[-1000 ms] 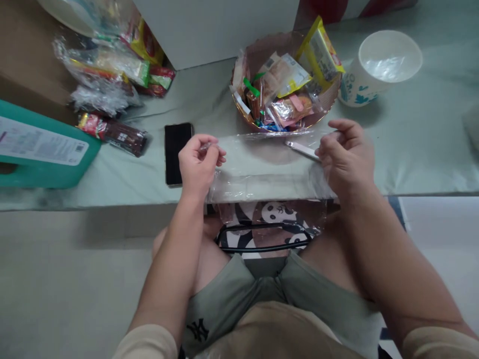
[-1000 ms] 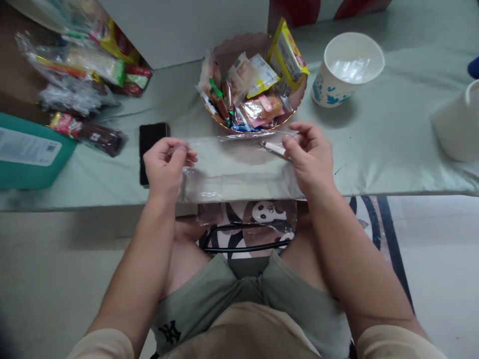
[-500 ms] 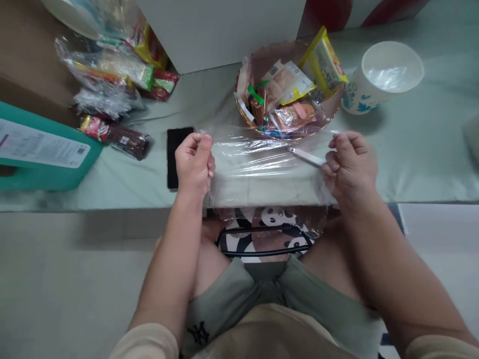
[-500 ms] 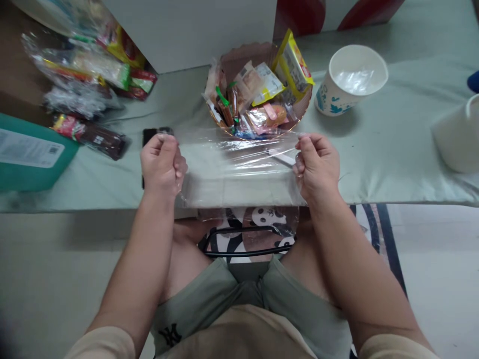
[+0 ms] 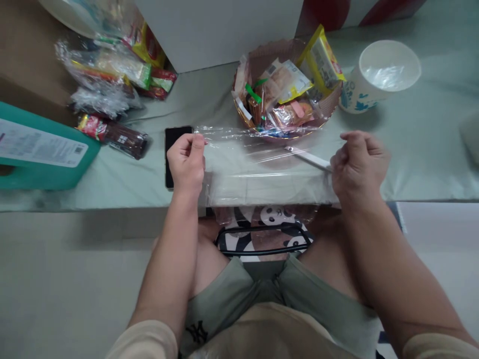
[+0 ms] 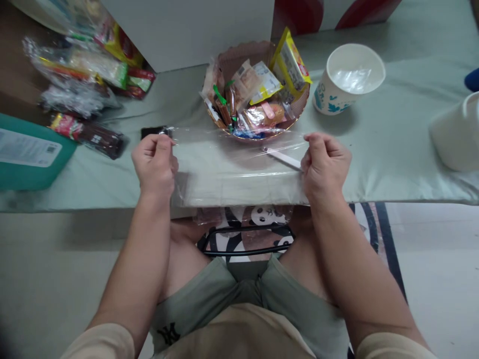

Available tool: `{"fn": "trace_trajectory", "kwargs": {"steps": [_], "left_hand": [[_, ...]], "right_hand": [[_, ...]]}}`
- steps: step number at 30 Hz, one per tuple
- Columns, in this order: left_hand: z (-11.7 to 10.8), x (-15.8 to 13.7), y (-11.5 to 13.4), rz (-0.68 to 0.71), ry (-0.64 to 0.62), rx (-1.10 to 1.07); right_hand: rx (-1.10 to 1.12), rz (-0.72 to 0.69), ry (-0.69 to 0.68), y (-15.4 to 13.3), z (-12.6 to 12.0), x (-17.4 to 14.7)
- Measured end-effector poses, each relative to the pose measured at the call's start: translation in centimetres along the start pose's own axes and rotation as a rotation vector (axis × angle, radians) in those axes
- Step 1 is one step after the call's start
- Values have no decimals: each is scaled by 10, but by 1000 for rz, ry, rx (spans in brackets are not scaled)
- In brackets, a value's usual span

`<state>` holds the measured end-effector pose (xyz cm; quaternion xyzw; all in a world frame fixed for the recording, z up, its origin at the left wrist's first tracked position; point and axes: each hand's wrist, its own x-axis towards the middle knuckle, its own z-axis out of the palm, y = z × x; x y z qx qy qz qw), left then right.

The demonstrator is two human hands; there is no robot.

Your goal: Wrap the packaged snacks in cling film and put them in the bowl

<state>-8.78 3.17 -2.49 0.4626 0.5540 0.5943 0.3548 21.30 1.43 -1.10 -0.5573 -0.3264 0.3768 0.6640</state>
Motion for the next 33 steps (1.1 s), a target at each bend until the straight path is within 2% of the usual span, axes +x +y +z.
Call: {"fn": "trace_trajectory", "kwargs": {"steps": [3, 9, 15, 17, 21, 25, 29, 33], "left_hand": [[-5, 0, 2, 39, -26, 15], [0, 0, 6, 55, 47, -118], [-2, 1, 3, 77, 39, -96], [-6, 2, 1, 99, 40, -95], [-15, 3, -5, 143, 1, -81], [-20, 3, -12, 184, -43, -66], [-20, 4, -17, 192, -58, -69], [-15, 14, -29, 258, -72, -136]], "right_hand": [[49, 84, -49, 0, -2, 0], [146, 212, -170, -3, -2, -3], [57, 340, -381, -1, -6, -7], [23, 330, -409, 0, -5, -9], [12, 258, -381, 1, -3, -11], [28, 250, -385, 1, -2, -11], [86, 223, -374, -2, -1, -12], [128, 220, -386, -8, 0, -13]]}}
